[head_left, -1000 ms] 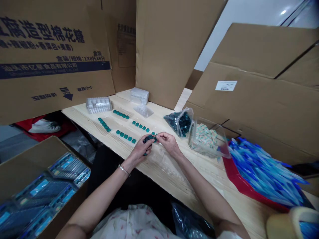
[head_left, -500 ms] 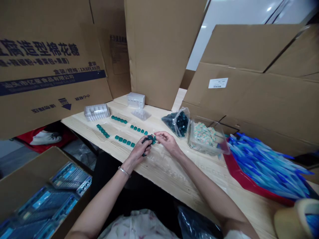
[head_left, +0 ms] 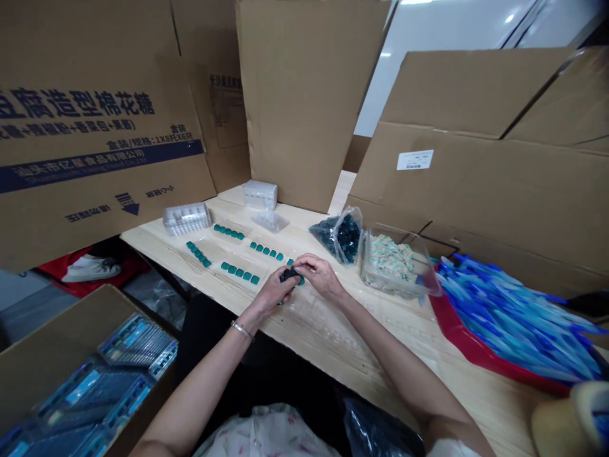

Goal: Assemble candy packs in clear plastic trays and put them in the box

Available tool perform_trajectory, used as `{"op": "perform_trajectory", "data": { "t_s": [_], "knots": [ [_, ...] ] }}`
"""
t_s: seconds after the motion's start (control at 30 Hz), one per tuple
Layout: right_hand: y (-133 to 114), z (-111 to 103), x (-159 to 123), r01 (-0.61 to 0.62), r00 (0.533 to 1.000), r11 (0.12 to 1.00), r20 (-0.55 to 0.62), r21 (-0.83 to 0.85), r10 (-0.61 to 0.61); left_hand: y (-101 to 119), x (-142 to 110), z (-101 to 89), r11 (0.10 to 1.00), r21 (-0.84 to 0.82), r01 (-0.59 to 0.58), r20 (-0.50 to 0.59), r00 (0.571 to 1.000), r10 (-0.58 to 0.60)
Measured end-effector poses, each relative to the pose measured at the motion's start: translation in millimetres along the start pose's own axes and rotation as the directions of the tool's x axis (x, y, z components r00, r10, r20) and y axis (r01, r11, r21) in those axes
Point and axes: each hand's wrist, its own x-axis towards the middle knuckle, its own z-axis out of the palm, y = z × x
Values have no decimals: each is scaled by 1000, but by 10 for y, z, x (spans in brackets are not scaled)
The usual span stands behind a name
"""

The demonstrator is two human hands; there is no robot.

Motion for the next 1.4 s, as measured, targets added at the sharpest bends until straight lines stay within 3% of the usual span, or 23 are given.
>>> {"op": "perform_trajectory", "data": {
  "t_s": [0.1,0.2,0.37,0.47,0.57,0.63,0.8,0.97,1.27,1.4],
  "knots": [
    [36,59,-36,-107,992,978,-47,181,117,44,20,9,997,-64,52,69,996,-48],
    [123,99,-20,-161,968,901,-114,402,224,57,26,18,985,-155,78,102,993,-62],
    [248,-124,135,-58,890,826,-345,561,297,-81,-88,-49,950,-254,184,108,981,-161],
    [288,-299,137,-114,914,800,-253,589,316,-127,-173,-149,921,-337,195,76,981,-180],
    [306,-328,37,-235,928,768,-96,596,359,-76,-197,-198,938,-313,149,41,989,-144],
    [301,-273,-37,-257,934,770,-55,584,353,-19,-176,-171,966,-239,100,19,995,-98],
    [238,-104,-104,-264,948,835,-30,483,317,82,-70,-22,995,-66,-78,-72,995,73],
    [205,-71,-80,-249,951,868,-62,429,303,115,-29,31,989,71,-132,-98,985,139],
    [174,-44,-96,-183,958,899,-132,397,253,134,-67,63,973,-229,13,25,1000,-8],
    [125,-81,-122,-95,985,947,-107,306,133,121,-86,69,966,-258,7,37,999,2]
  ]
}}
